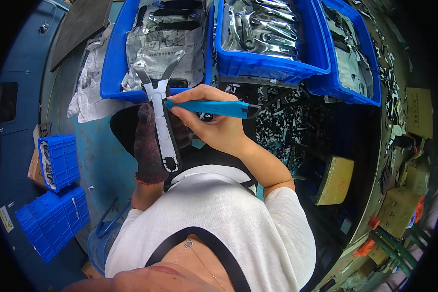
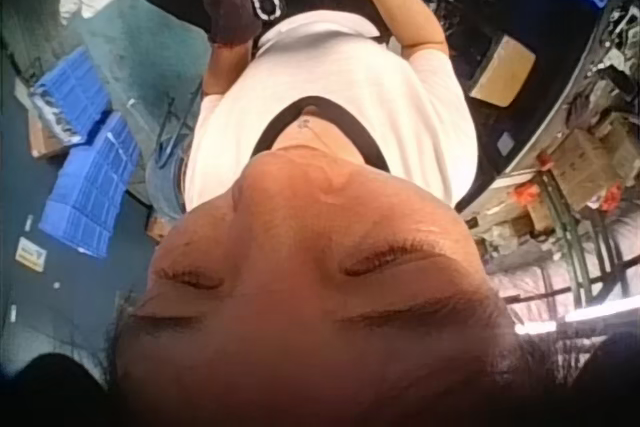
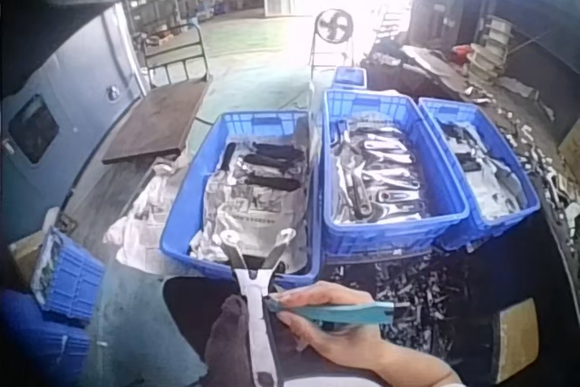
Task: The person deburrs the sharp edges of metal parts using a handheld scraping tool.
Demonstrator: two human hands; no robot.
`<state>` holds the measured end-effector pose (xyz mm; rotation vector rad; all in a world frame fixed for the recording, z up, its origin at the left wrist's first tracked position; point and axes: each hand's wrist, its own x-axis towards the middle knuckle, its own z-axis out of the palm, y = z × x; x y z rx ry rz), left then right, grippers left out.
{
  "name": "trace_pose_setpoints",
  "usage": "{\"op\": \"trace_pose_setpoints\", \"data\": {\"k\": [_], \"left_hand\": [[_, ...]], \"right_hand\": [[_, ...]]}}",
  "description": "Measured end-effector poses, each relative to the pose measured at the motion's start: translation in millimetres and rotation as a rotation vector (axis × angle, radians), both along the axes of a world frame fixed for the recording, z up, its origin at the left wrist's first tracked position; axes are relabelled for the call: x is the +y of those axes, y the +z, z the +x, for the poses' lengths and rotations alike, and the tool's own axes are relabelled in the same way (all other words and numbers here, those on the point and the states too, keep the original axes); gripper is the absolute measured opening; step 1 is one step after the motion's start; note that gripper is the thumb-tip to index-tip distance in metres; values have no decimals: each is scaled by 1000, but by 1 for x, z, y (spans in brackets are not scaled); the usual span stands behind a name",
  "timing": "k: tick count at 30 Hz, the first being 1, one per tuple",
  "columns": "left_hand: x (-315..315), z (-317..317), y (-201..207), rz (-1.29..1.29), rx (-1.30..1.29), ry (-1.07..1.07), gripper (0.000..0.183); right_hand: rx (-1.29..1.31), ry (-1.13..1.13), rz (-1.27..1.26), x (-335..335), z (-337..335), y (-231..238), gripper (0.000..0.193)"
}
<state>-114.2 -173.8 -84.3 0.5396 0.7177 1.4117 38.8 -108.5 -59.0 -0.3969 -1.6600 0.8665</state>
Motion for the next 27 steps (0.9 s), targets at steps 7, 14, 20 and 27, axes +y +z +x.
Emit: {"op": "trace_pose_setpoints", "data": {"k": [7, 14, 20, 27], "left_hand": [[4, 6, -23, 102, 222, 240, 60], [1, 14, 0, 71, 74, 120, 55], [5, 16, -1, 164, 24, 102, 55], [13, 22, -19, 213, 18, 209, 53]], "right_hand": [[114, 51, -203, 4, -4, -5, 17], [191, 134, -427, 11, 11, 2, 17], [97, 237, -387, 1, 6, 13, 19], [57, 133, -405, -1, 3, 10, 21]]}}
